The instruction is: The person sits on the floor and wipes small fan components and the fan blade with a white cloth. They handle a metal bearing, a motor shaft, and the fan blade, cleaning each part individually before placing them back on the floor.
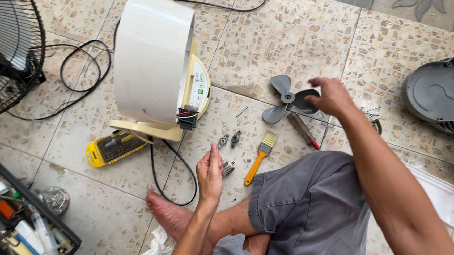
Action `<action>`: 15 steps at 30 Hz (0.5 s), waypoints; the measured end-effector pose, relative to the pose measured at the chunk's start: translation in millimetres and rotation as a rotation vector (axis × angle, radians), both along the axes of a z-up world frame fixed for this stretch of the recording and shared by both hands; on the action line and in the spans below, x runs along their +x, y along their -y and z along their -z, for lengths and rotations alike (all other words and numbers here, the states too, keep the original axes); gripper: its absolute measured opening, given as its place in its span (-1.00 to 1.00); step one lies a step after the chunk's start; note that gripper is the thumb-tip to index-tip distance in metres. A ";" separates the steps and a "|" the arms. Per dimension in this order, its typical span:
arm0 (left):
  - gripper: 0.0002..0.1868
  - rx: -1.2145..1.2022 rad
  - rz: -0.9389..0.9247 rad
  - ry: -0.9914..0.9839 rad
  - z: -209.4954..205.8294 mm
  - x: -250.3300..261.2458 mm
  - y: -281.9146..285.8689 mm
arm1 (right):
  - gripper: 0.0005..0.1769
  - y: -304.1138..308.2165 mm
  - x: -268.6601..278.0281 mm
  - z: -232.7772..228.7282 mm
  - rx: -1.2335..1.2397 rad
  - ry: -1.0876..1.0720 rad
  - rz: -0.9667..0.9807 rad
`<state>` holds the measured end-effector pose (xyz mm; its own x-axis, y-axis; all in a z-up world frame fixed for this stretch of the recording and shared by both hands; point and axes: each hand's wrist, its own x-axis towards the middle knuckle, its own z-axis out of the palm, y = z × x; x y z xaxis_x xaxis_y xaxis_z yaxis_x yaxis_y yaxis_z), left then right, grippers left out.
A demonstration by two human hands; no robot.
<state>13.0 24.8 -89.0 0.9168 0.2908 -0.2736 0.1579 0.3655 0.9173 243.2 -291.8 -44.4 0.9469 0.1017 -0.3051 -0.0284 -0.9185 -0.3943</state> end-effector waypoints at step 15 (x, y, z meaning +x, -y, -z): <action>-0.78 0.668 0.176 -0.002 -64.2 5.9 11.4 | -0.80 -2.0 -79.4 -50.8 0.649 0.164 0.157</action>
<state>19.0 13.4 -24.8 0.9656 0.2443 -0.0891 0.1646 -0.3093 0.9366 163.8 -289.8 6.4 0.9941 0.0731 -0.0803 -0.0349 -0.4852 -0.8737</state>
